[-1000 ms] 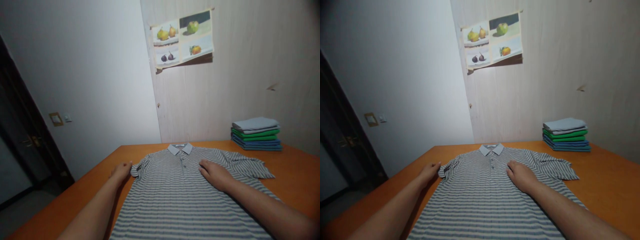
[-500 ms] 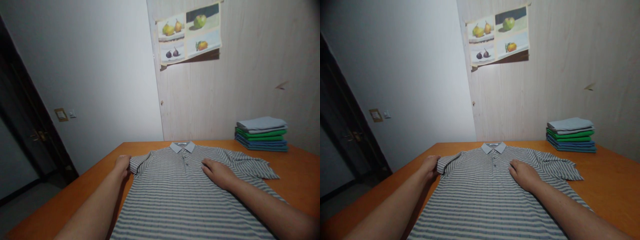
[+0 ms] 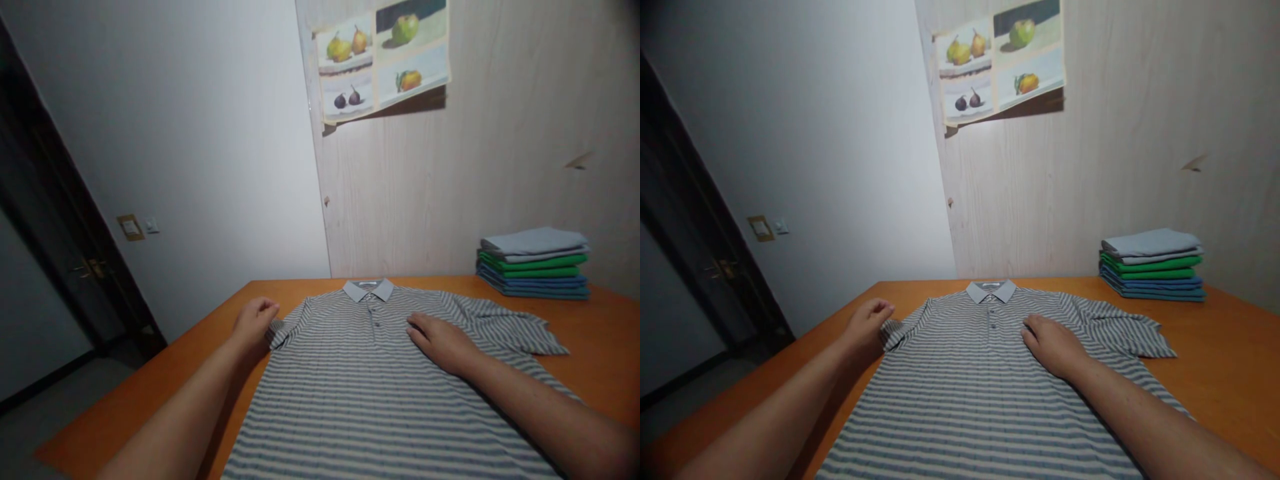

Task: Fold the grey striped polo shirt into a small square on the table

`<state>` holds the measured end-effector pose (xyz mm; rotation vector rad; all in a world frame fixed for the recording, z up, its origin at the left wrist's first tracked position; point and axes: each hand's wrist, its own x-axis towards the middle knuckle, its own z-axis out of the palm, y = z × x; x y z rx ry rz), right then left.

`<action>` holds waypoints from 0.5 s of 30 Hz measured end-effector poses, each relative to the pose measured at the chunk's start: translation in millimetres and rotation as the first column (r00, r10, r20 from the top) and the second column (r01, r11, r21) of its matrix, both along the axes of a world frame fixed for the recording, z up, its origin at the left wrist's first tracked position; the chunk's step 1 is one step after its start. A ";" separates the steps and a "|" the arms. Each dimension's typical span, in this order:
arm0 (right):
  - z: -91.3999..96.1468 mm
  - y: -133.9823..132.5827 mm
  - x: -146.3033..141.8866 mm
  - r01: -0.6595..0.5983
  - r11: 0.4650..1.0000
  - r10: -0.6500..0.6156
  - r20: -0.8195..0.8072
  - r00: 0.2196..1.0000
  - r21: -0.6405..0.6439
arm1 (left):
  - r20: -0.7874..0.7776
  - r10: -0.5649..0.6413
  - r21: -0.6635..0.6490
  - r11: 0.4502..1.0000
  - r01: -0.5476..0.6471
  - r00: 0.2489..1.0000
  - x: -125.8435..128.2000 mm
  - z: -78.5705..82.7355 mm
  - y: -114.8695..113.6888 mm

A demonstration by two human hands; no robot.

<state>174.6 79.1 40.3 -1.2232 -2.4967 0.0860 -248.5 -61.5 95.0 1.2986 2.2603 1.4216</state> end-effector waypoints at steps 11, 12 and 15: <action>-6.1 5.1 1.5 -0.007 1.000 0.007 -0.023 1.000 0.001 | 0.093 0.033 -0.184 0.983 -0.015 0.995 -10.6 -7.2 -7.8; -6.6 5.5 1.6 -0.005 1.000 0.005 -0.022 1.000 0.005 | 0.142 0.066 -0.182 0.982 -0.039 0.988 -13.3 -6.3 -6.0; -7.8 6.4 1.8 -0.003 1.000 0.003 -0.011 1.000 0.009 | 0.264 0.152 -0.187 0.977 -0.104 0.952 -18.9 -2.6 -4.7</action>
